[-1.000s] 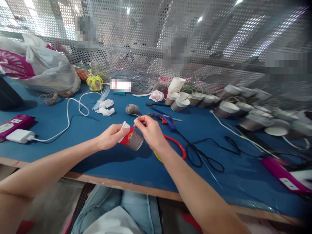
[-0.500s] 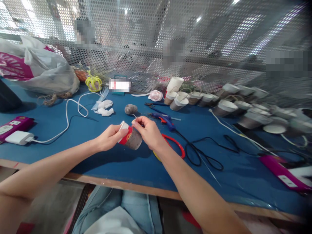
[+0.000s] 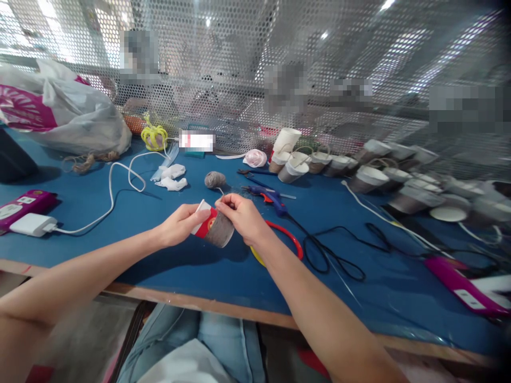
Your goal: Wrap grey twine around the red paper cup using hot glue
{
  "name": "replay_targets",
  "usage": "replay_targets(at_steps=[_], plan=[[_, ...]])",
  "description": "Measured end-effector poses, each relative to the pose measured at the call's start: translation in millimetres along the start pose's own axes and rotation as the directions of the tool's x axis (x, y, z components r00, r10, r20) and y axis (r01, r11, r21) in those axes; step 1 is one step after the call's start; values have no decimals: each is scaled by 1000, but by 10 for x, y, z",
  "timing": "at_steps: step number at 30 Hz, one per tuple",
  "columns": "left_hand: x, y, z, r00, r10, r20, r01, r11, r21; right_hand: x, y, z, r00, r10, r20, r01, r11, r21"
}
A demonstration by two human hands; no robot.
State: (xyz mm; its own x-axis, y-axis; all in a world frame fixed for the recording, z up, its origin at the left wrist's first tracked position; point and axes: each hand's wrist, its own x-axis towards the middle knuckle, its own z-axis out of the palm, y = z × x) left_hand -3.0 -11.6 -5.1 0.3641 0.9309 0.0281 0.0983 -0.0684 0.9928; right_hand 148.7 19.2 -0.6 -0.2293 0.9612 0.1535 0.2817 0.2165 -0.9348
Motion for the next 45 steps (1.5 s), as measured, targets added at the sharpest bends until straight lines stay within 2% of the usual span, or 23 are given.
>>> replay_targets(at_steps=[4, 6, 10, 21, 32, 41, 45], plan=[[15, 10, -8, 999, -50, 19, 51, 993, -110, 18, 29, 5, 1000, 27, 2, -27, 999, 23], [17, 16, -24, 996, -38, 82, 51, 986, -158, 33, 49, 4, 999, 44, 8, -44, 998, 36], [2, 42, -43, 986, -19, 166, 32, 997, -76, 55, 75, -1, 998, 67, 8, -68, 996, 64], [1, 50, -40, 983, -26, 182, 39, 997, -69, 37, 48, 10, 993, 117, 18, -118, 988, 99], [8, 61, -19, 988, -50, 144, 60, 996, -67, 49, 77, 16, 993, 116, 14, -117, 988, 100], [14, 44, -25, 986, -58, 154, 73, 993, -89, 45, 77, 25, 992, 128, 24, -129, 987, 99], [5, 49, -42, 981, -26, 193, 43, 996, -83, 37, 69, 21, 992, 126, 27, -129, 986, 102]])
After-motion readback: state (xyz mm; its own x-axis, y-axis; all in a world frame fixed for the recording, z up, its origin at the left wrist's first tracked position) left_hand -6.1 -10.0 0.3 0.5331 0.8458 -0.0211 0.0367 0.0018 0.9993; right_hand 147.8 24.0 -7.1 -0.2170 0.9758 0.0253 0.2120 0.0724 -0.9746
